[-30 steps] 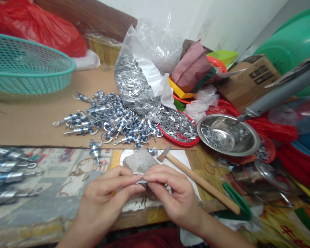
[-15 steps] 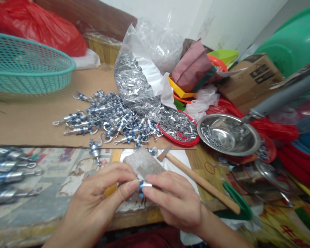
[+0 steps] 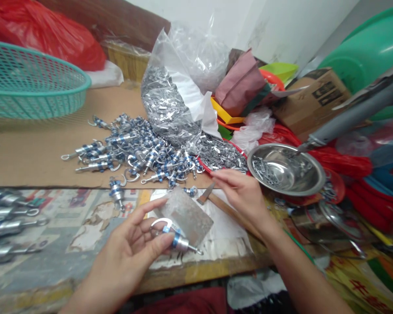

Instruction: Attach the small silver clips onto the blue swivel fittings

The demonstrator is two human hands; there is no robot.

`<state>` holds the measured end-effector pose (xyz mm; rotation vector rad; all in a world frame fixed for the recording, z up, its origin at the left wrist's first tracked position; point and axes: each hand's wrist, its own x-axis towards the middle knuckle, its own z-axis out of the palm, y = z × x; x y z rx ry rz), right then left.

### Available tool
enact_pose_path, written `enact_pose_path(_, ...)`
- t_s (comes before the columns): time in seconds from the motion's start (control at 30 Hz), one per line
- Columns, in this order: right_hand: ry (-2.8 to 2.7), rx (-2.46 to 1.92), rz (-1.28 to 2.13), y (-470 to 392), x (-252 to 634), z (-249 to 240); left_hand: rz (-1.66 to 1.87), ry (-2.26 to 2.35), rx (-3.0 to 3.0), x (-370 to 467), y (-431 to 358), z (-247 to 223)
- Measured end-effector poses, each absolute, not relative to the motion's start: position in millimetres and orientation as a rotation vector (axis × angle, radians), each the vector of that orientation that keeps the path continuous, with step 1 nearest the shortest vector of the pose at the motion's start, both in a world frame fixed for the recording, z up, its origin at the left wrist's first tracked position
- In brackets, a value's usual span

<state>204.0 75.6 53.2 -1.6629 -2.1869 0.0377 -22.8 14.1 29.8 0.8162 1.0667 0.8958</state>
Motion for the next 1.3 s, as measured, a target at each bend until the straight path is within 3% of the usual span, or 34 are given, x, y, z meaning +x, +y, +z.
enact_pose_path(0.27,-2.346,-2.049,-0.09,142,253,34,0.838,1.045,0.811,-28,21,28)
enact_pose_path(0.73,-2.381,-2.015,-0.126,152,264,30,0.871,1.052,0.756,-28,23,26)
enact_pose_path(1.3,-2.434,-2.14,0.099,156,256,31,0.859,1.062,0.778,-27,23,30)
